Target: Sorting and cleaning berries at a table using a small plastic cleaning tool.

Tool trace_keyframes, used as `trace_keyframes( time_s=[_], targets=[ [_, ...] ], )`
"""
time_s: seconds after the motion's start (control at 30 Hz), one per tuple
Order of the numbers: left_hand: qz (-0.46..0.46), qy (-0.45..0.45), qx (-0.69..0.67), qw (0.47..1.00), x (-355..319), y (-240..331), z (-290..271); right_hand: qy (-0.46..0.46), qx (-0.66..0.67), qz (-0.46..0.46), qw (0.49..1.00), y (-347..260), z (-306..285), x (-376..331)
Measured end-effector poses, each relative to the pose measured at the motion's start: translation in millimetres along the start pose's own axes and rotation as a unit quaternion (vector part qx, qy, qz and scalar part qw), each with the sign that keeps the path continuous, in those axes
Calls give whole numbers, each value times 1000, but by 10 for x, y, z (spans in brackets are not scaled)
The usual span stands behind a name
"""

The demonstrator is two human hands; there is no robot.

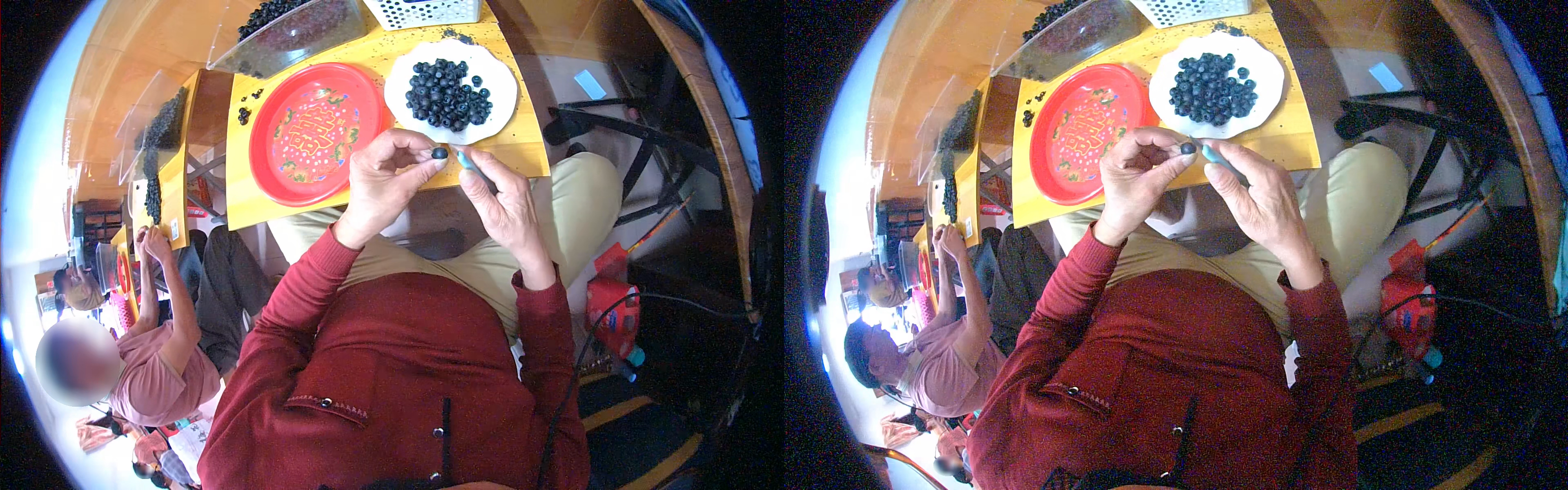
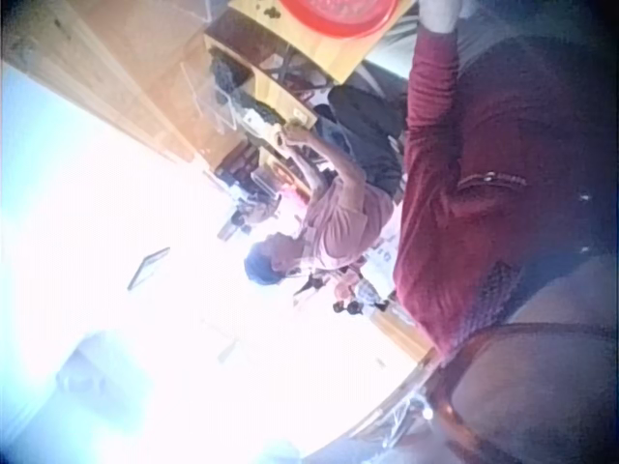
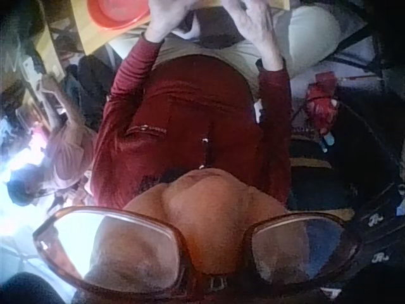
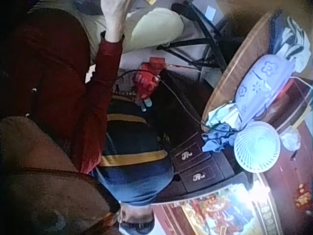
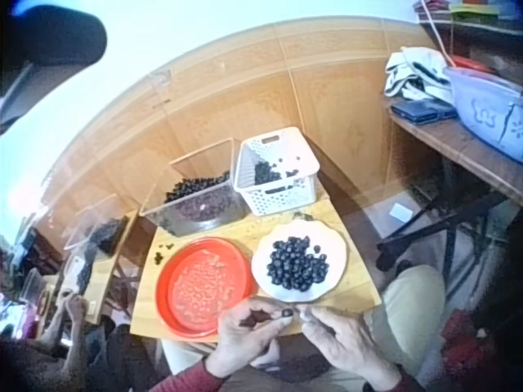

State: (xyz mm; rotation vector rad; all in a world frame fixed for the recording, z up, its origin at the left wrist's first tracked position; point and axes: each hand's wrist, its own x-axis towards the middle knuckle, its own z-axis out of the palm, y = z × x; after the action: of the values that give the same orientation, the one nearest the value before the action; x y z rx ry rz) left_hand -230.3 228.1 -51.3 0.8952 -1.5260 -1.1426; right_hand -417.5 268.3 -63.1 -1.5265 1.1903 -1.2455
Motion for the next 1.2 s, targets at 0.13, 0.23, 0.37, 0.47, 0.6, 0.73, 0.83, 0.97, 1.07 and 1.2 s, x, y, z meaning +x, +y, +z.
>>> trace_keyframes(
  time_s=[0.13, 0.23, 0.37, 0.47, 0.6, 0.73, 0.83, 0.97, 1.07, 1.2],
  targets=[
    [5, -3, 4, 1000, -6, -7, -16, -15, -62, -62, 996, -30, -19, -25],
    [4, -6, -4, 1000, -13, -7, -19, -17, -86, -66, 994, -23, -21, -38],
    [14, -12, 15, 1000, -24, 12, -21, -15, -101, -63, 993, -47, -31, -44],
    [64, -29, 13, 997, -13, 9, -47, -26, -94, -54, 994, -98, -43, -37],
    [75, -40, -8, 996, -39, 33, -93, -40, -56, -33, 997, -120, -66, -64],
    [69, -82, -54, 993, -94, 262, -57, -59, -30, -18, 998, -49, -149, -5],
    [77, -107, -95, 987, -64, 371, 10, -39, -4, 29, 999, -3, -229, -25],
    [52, -87, -117, 988, -29, 271, -26, -31, 49, 21, 998, -51, -237, -47],
    [40, -80, -130, 988, -34, 228, -31, -51, 61, 13, 997, -134, -237, -83],
    [38, -71, -104, 991, -23, 218, 8, -58, 54, -7, 997, -193, -194, -88]
  ],
)
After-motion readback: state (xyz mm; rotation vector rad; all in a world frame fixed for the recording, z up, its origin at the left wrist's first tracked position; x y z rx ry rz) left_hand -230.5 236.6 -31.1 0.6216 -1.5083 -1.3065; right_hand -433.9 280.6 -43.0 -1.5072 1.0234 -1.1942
